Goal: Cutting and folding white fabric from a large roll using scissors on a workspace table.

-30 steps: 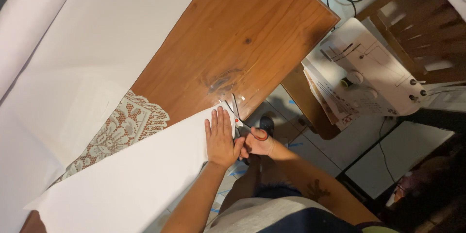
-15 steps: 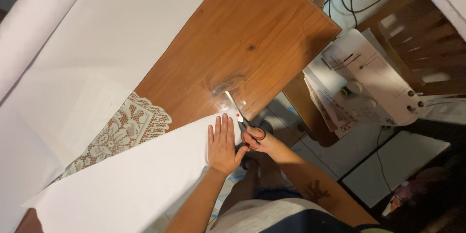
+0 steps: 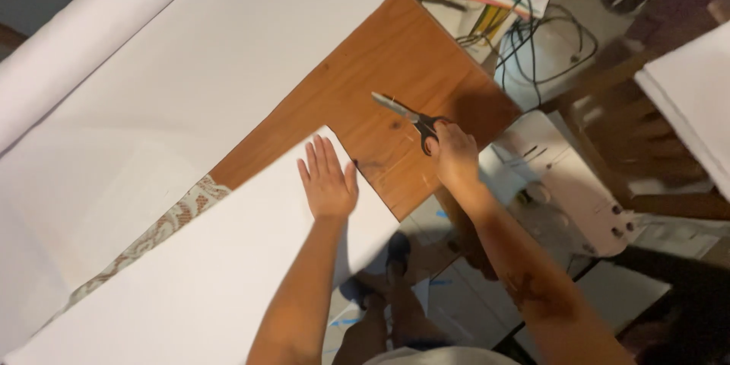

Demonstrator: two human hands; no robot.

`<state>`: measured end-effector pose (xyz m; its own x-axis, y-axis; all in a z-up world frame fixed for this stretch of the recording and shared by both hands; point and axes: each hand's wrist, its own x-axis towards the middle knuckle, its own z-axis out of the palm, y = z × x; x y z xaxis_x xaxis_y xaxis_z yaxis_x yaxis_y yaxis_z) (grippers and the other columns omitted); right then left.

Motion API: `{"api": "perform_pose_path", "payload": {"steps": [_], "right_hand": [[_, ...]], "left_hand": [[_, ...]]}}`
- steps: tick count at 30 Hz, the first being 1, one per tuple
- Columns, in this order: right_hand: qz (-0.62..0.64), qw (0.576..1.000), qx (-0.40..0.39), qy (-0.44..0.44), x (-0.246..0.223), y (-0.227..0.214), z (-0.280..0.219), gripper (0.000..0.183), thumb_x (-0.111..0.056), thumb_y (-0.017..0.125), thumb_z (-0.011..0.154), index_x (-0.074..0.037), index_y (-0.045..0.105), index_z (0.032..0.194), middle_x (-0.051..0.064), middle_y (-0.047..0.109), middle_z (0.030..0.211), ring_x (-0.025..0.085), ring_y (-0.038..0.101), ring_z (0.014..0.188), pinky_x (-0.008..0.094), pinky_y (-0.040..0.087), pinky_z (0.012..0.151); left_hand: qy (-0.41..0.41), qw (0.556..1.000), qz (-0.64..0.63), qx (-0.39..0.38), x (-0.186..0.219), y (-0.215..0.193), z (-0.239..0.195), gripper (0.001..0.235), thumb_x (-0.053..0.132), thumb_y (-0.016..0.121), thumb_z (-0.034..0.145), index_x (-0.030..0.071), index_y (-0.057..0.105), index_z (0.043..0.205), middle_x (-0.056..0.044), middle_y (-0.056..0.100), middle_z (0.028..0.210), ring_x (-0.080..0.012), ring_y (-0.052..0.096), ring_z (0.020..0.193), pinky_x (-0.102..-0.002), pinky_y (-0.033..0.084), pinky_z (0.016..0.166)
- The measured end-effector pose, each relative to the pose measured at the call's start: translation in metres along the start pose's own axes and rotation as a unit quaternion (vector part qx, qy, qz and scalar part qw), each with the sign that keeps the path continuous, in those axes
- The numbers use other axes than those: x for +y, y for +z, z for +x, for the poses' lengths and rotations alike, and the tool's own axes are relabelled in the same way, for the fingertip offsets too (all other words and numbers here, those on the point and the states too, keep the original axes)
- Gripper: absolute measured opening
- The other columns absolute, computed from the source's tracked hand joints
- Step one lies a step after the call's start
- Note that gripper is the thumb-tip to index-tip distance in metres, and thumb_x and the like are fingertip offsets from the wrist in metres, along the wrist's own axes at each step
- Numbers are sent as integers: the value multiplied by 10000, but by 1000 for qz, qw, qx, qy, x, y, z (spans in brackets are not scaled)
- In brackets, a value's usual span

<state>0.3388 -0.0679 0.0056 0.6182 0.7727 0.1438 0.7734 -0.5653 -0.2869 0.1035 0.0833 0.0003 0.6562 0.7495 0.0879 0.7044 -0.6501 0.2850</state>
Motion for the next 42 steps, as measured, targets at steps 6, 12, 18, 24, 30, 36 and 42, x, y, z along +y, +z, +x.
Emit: {"api": "perform_pose_path", "payload": {"steps": [6, 12, 18, 24, 30, 36, 42], "right_hand": [[-27, 987, 136, -86, 29, 24, 45, 303, -368, 623, 995, -128, 631, 1179, 87, 711, 986, 280, 707, 916, 420, 498, 806], [-32, 970, 189, -149, 7, 3, 55, 223, -379, 584, 1055, -171, 663, 1042, 38, 669, 966, 268, 681, 946, 384, 508, 797], [71, 991, -101, 55, -60, -4, -27, 527, -640, 658, 894, -209, 623, 1195, 32, 668, 1121, 247, 644, 1161, 359, 524, 950], [119, 954, -211, 173, -75, 35, -29, 707, -756, 768, 724, -235, 662, 1191, 22, 723, 1112, 271, 688, 1125, 420, 533, 914], [242, 940, -172, 168, -47, 60, -2, 452, -490, 808, 850, -121, 744, 1103, 120, 743, 989, 272, 670, 905, 394, 506, 720], [317, 936, -36, 148, -79, 42, 16, 176, -260, 793, 1003, -113, 714, 1058, -20, 655, 921, 110, 552, 759, 316, 445, 616], [196, 969, -24, -151, -335, 1, -39, 238, -233, 675, 1049, -84, 757, 1215, 165, 750, 1101, 353, 703, 978, 474, 539, 835]], "left_hand": [[-84, 996, -4, -41, 3, -4, 79, 798, 593, 222, 1058, 46, 176, 1638, -175, 147, 1717, -350, 100, 1594, -571, 17, 1285], [-90, 989, -115, -18, -2, -12, 95, 825, 603, 281, 1058, 23, 179, 1636, -207, 111, 1716, -382, 94, 1590, -594, 31, 1275], [-61, 965, -254, 18, -12, -71, -37, 666, 403, 478, 1049, 13, 352, 1574, -244, 294, 1649, -423, 253, 1533, -587, 171, 1237], [-219, 971, -81, 42, -127, -106, -205, 664, 439, 568, 991, 88, 438, 1540, -158, 368, 1638, -354, 312, 1523, -586, 234, 1218], [-353, 935, 37, 14, -240, -135, -289, 646, 505, 351, 1044, 195, 293, 1608, -89, 200, 1704, -303, 133, 1578, -591, 88, 1243], [-311, 947, 76, 17, -247, -113, -285, 690, 549, 306, 1042, 209, 184, 1630, -102, 101, 1704, -318, 88, 1567, -624, 62, 1210], [-275, 947, 26, 162, -255, -102, -291, 686, 491, 526, 1002, 203, 361, 1603, -153, 282, 1678, -364, 278, 1538, -650, 252, 1153]]}}
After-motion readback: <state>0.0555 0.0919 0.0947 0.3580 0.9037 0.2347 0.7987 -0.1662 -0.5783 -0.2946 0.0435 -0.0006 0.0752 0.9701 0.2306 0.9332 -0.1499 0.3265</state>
